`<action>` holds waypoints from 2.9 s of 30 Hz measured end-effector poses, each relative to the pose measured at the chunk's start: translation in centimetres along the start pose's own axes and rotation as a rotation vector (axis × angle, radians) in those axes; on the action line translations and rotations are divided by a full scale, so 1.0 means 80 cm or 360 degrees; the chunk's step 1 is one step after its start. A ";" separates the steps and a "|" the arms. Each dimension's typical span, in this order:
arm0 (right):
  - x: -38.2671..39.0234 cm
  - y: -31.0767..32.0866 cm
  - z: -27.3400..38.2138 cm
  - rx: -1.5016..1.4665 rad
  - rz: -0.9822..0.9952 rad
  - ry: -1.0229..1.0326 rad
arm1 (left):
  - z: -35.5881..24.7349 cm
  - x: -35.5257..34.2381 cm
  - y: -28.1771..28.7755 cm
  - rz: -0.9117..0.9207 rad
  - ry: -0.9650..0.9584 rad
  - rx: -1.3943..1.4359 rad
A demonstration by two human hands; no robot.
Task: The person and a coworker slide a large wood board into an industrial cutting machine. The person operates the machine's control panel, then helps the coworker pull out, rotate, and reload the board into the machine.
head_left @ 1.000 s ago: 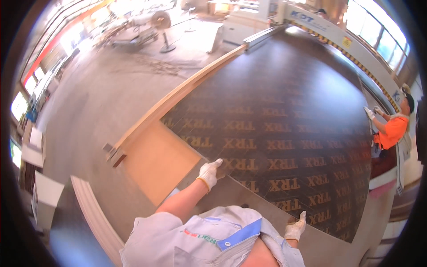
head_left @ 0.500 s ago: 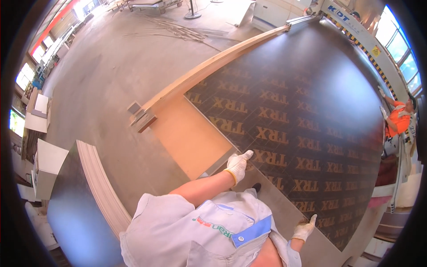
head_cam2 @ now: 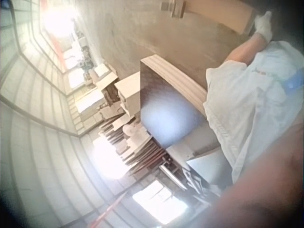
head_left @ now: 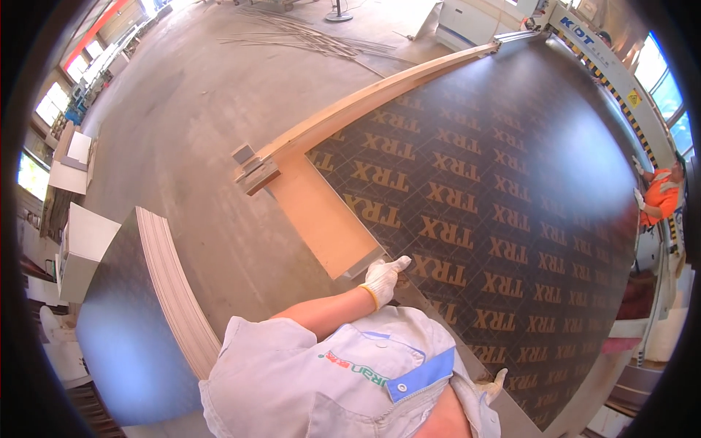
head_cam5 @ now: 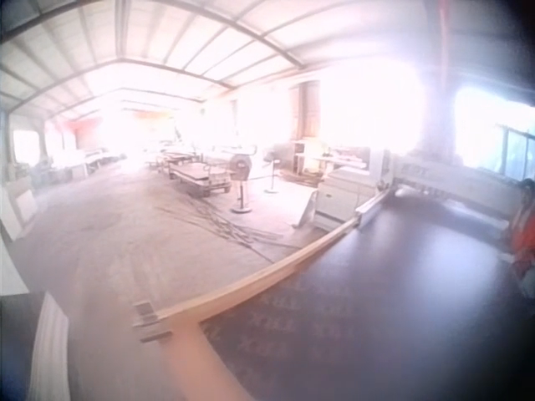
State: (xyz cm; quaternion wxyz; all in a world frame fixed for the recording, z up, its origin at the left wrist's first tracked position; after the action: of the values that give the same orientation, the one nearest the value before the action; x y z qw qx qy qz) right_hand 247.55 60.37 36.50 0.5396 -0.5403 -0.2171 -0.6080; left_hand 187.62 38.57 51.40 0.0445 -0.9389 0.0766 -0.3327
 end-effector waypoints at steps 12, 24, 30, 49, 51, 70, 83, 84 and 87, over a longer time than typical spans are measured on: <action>0.010 0.016 -0.007 0.0156 0.0096 0.0185 | -0.048 0.023 0.011 0.0258 0.0169 0.0006; 0.014 0.000 0.007 0.0156 0.0117 0.0160 | -0.053 0.031 0.007 0.0291 0.0207 0.0188; 0.018 -0.006 0.010 0.0148 0.0124 0.0167 | -0.061 0.040 0.003 0.0244 0.0271 0.0255; 0.070 -0.033 -0.007 -0.0085 0.0306 0.0513 | -0.011 -0.014 0.030 0.0504 0.0263 -0.0172; 0.065 -0.016 -0.019 -0.0396 0.0304 0.0385 | -0.009 -0.030 0.040 0.0484 0.0202 0.0161; -0.013 0.066 0.128 0.0538 0.0135 0.0923 | 0.044 -0.006 -0.052 0.0475 0.0072 0.0535; 0.088 0.025 0.141 0.0492 0.0264 0.0637 | 0.056 0.035 -0.095 0.0591 -0.0361 0.0347; 0.086 0.021 0.141 0.0497 0.0262 0.0626 | 0.060 0.033 -0.093 0.0558 -0.0356 0.0323; 0.078 0.020 0.144 0.0503 0.0270 0.0598 | 0.068 0.028 -0.090 0.0522 -0.0353 0.0299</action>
State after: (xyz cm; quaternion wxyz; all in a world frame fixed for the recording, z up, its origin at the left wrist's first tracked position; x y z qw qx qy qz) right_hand 254.89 66.96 45.25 0.6972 -0.3432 -0.1593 -0.6089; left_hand 193.58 45.47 49.57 0.1936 -0.9364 0.1916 -0.2214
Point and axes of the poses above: each hand's wrist, its own x-axis away from the middle knuckle, its own y-axis out of the back of the hand, z = x × y, the point moved 8 cm from there along -x, towards the middle knuckle, and after that the axes turned 11 degrees about -y, right-handed, at the moved point
